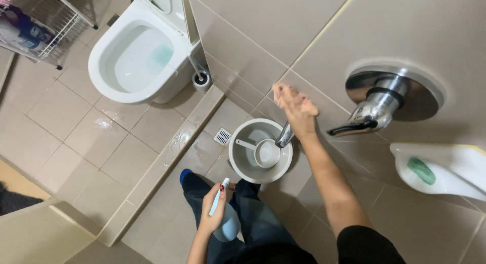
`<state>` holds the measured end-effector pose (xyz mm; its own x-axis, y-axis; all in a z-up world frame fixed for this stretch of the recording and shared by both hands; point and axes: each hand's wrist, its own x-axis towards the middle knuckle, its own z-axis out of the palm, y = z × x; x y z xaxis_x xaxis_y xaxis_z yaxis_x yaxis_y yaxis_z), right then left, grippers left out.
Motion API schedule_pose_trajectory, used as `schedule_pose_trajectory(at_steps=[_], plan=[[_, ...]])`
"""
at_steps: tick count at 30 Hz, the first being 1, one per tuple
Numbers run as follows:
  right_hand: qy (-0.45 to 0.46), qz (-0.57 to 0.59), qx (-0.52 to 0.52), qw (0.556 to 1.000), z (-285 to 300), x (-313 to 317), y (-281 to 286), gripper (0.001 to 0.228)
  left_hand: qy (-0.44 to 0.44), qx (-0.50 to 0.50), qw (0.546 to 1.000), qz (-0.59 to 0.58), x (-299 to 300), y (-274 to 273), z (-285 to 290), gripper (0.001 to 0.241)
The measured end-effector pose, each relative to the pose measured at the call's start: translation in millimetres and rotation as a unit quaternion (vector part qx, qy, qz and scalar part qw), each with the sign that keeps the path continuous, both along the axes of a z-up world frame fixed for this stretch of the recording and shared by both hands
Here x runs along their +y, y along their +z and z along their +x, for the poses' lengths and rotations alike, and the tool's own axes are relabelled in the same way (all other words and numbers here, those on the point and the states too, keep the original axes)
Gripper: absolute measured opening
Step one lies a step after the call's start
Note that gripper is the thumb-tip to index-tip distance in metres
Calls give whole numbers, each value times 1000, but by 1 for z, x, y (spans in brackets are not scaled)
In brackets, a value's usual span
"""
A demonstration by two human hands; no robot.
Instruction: Cleaning bathroom walls and fixtures using a spray bottle and a cloth.
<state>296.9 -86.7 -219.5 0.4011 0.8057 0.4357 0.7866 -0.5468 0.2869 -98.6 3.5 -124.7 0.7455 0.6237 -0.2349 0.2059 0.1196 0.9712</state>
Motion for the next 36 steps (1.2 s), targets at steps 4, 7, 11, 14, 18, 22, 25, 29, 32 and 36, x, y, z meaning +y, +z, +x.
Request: schedule_pose_trajectory(at_steps=[4,7,11,14,18,22,25,29,32,36], plan=[[194,-96,223,951,9,-22,26,61,-21,11,1000,-19,4,-25,6,41],[241,-30,355,903,7,-22,71,54,-28,38,999,-19,3,-22,12,41],[216,-47,-56,974,16,-15,100,41,-27,-21,999,-11,10,-9,27,39],[169,-6,-218,961,12,20,119,39,-22,28,999,-34,7,-27,24,40],[181,-56,-192,963,20,42,67,45,-13,0,1000,-26,6,-15,36,40],[214,-333,-223,891,5,50,40,58,-11,-21,999,-22,1,-34,29,40],[193,-343,-78,916,10,10,-22,64,-13,0,999,-40,-2,-43,25,40],[152,-336,54,928,10,-45,-60,54,-22,2,998,-52,-3,-40,21,42],[160,-227,45,959,9,-66,-29,60,-30,1,998,-53,-5,-40,14,42],[197,-263,-122,937,12,-87,57,53,-41,-46,997,-45,2,-48,15,43]])
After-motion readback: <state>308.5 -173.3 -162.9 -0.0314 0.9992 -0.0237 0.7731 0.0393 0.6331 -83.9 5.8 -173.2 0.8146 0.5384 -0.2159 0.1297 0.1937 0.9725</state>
